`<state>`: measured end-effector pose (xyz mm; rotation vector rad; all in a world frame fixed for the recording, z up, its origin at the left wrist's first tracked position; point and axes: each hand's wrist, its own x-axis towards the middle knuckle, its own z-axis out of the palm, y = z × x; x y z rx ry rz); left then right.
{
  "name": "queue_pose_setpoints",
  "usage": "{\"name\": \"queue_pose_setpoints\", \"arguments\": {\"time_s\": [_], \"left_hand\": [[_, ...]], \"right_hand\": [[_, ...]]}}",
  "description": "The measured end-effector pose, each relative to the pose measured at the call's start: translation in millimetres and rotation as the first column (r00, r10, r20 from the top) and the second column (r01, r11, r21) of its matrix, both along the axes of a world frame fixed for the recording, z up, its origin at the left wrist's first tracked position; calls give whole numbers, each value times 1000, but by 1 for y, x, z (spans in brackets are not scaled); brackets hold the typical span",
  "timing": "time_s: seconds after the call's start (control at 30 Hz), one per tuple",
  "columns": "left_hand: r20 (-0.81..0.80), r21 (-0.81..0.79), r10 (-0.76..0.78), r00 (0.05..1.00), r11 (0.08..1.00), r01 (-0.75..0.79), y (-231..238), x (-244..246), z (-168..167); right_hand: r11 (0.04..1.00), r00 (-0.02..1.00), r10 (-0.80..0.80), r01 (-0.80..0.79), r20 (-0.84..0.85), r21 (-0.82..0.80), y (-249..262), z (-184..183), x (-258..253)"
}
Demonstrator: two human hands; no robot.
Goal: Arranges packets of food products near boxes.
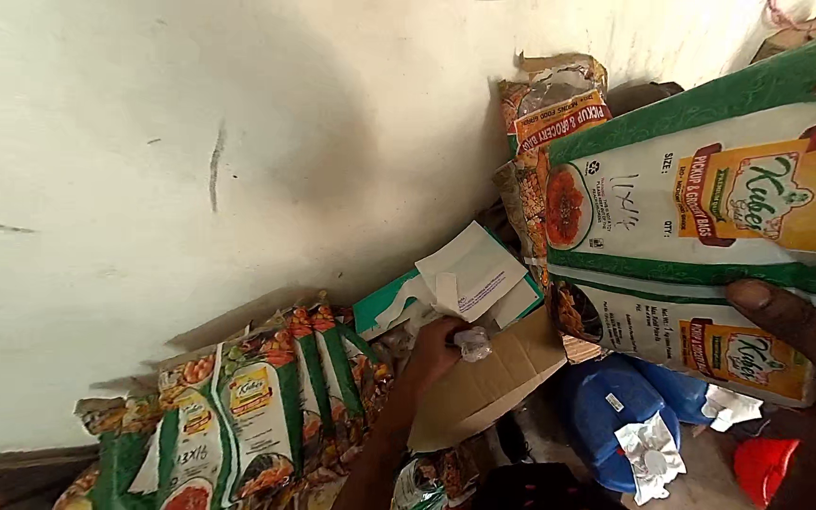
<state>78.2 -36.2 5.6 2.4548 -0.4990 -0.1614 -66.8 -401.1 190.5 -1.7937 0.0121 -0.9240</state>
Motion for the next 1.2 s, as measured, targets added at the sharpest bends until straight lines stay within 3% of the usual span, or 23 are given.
{"name": "queue_pose_setpoints", "arguments": {"time_s": [0.13, 0.3, 0.4, 0.47, 0.53, 0.57, 0.6, 0.67, 0.7, 0.77, 0.83, 0.93, 1.0, 1.1, 1.13, 1.2], "left_hand": [[-20, 74, -94, 995, 993, 95, -19, 22, -9], [-52, 23, -90, 995, 996, 91, -7, 14, -2], [-58, 55, 18, 998, 998, -14, 1, -20, 19], [88, 84, 145, 986, 985, -152, 0, -65, 20], [214, -56, 305, 928, 952, -300, -6, -112, 3], [126, -161, 390, 912, 915, -369, -10, -134, -9], [-87, -257, 429, 899, 863, -436, -15, -151, -20], [-615, -443, 251, 747, 674, -591, -19, -171, -43], [-746, -503, 122, 655, 541, -674, -21, -174, -54], [-793, -572, 24, 609, 315, -757, -29, -177, -59], [-726, -637, 118, 678, 256, -727, -42, -189, -55], [-503, -753, 248, 828, 346, -560, -55, -214, -61], [-244, -773, 373, 895, 483, -412, -60, -227, -66], [226, -593, 488, 843, 755, -279, -56, -212, -59], [322, -496, 490, 810, 816, -296, -52, -196, -52], [366, -337, 462, 808, 875, -347, -40, -154, -38]], "right_hand": [[997, 997, 73, -74, 8, 20, -4, -13, 5], [980, 982, 162, -172, 101, 98, 33, 4, 26], [948, 978, 193, -208, 85, 240, 48, 5, 35], [925, 976, 205, -217, 70, 312, 52, 4, 37], [917, 979, 192, -204, 71, 344, 53, 3, 39], [915, 979, 183, -202, 85, 348, 53, 3, 40], [918, 979, 174, -199, 102, 342, 53, 4, 41], [930, 978, 169, -200, 125, 310, 54, 6, 40], [931, 976, 167, -202, 137, 305, 54, 7, 42], [919, 973, 177, -217, 148, 329, 57, 8, 45], [897, 972, 192, -230, 136, 377, 61, 9, 45], [872, 975, 173, -217, 137, 438, 61, 10, 48], [866, 976, 159, -211, 150, 454, 56, 6, 47], [894, 976, 122, -186, 180, 407, 48, 6, 42], [903, 975, 113, -181, 192, 390, 45, 7, 40], [913, 970, 104, -180, 218, 366, 43, 10, 38]]}}
